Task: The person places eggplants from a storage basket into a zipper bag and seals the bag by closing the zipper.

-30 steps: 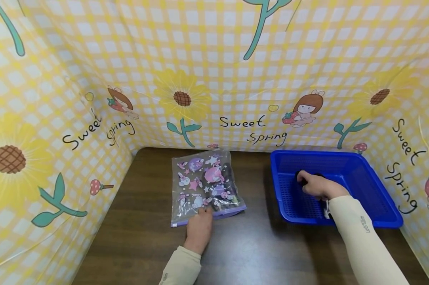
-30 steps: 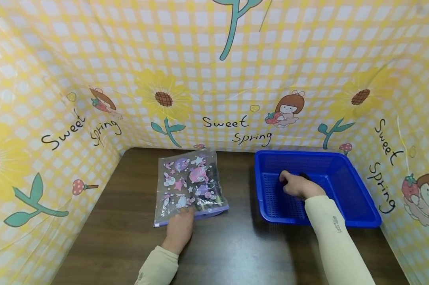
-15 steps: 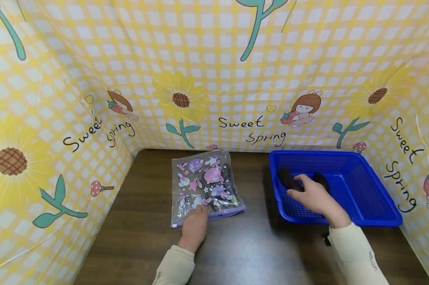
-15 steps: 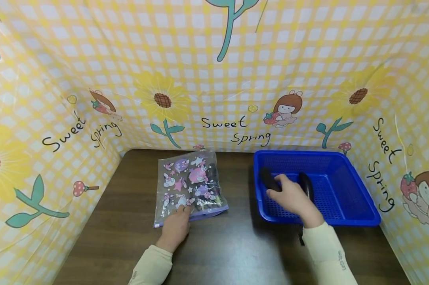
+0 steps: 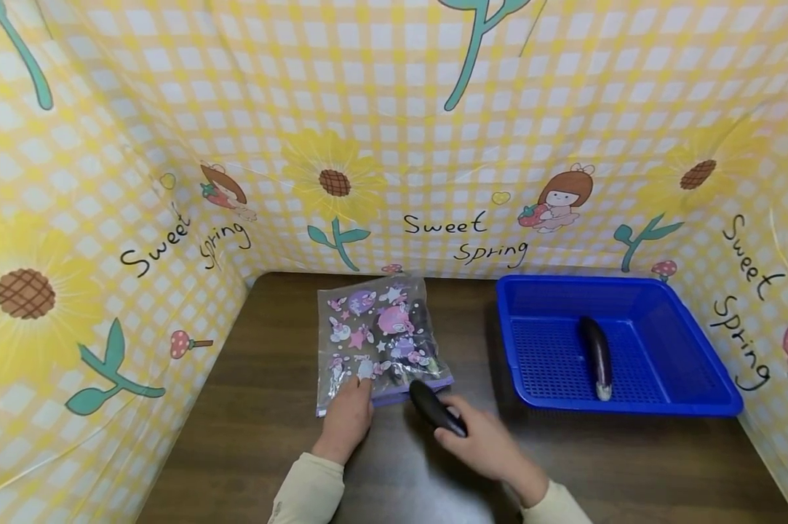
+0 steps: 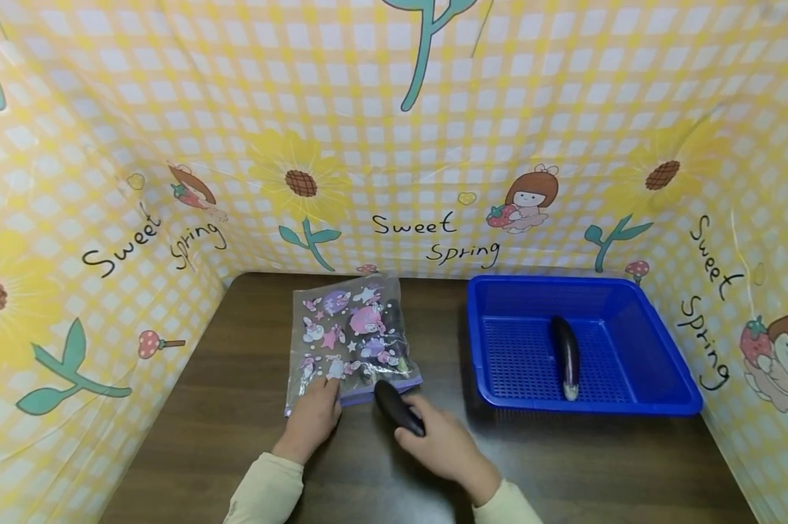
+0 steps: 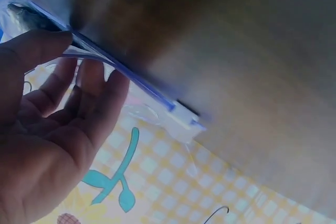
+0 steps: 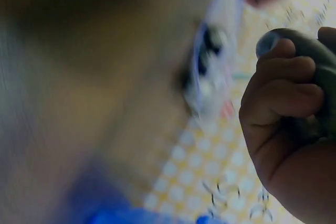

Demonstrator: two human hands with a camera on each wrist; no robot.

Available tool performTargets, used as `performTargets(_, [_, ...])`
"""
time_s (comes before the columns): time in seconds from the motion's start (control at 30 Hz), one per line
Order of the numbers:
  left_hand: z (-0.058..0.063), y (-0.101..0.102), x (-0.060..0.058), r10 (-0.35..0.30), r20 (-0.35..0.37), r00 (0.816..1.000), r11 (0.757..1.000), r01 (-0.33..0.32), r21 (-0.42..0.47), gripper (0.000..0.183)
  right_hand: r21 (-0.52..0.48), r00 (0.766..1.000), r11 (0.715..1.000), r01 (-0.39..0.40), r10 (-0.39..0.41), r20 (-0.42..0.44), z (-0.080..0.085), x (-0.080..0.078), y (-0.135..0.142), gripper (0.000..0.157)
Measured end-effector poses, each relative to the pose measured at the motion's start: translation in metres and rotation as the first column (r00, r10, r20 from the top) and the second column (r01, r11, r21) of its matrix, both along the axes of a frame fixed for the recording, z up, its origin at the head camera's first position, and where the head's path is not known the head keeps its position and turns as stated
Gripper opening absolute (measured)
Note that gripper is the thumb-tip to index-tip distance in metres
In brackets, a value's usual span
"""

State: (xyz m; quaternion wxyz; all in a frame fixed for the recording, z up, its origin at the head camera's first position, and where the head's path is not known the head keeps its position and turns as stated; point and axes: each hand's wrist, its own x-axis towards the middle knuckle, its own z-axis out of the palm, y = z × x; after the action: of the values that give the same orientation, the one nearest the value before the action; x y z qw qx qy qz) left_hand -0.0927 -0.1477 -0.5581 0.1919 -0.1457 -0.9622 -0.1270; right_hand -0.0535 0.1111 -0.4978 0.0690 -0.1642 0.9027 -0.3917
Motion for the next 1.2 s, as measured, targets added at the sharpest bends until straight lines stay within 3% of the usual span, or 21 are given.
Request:
performTargets(0.2, [-0.002,-0.004,0.001,-0.016,0.040,0.999,0.999,0.014,0.045,0.014,0.127,0.999,0.991,-0.036,0.034,0.021,-0.025,0.009,-0.035,0.051])
performTargets(0.43, [0.003,-0.005,0.003,-0.024,0.054,0.998,0.997,0.021,0.068,0.018,0.185,0.997,0.983,0.017,-0.002,-0.083,-0.041,0.000,-0.070,0.049])
performTargets(0.57, [0.004,-0.002,0.006,-0.034,-0.013,0.999,0.998,0.034,0.056,0.020,0.212,0.993,0.976,0.055,-0.032,-0.111,-0.045,-0.007,-0.085,0.054])
performTargets(0.7, [0.002,0.001,0.007,-0.032,-0.107,0.994,0.999,0.034,0.015,0.020,0.204,0.996,0.978,0.033,-0.015,-0.089,-0.046,-0.012,-0.092,0.059])
performTargets(0.87, [0.001,0.001,0.007,-0.007,-0.145,0.989,1.000,0.004,-0.015,0.018,0.183,0.992,0.982,0.048,-0.025,-0.124,-0.048,-0.020,-0.100,0.047])
performTargets(0.97, [0.001,0.000,0.007,-0.005,-0.148,0.989,1.000,0.003,-0.016,0.017,0.220,0.974,0.966,0.135,-0.089,-0.209,-0.049,-0.023,-0.103,0.038])
performTargets(1.1, [-0.001,-0.001,0.007,-0.007,-0.141,0.990,1.000,0.005,-0.015,0.018,0.275,0.928,0.928,0.251,-0.150,-0.342,-0.051,-0.025,-0.103,0.036])
performTargets(1.2, [-0.003,-0.004,0.007,0.019,-0.120,0.993,1.000,-0.020,-0.010,0.020,0.288,0.920,0.921,0.261,-0.147,-0.365,-0.051,-0.026,-0.101,0.041])
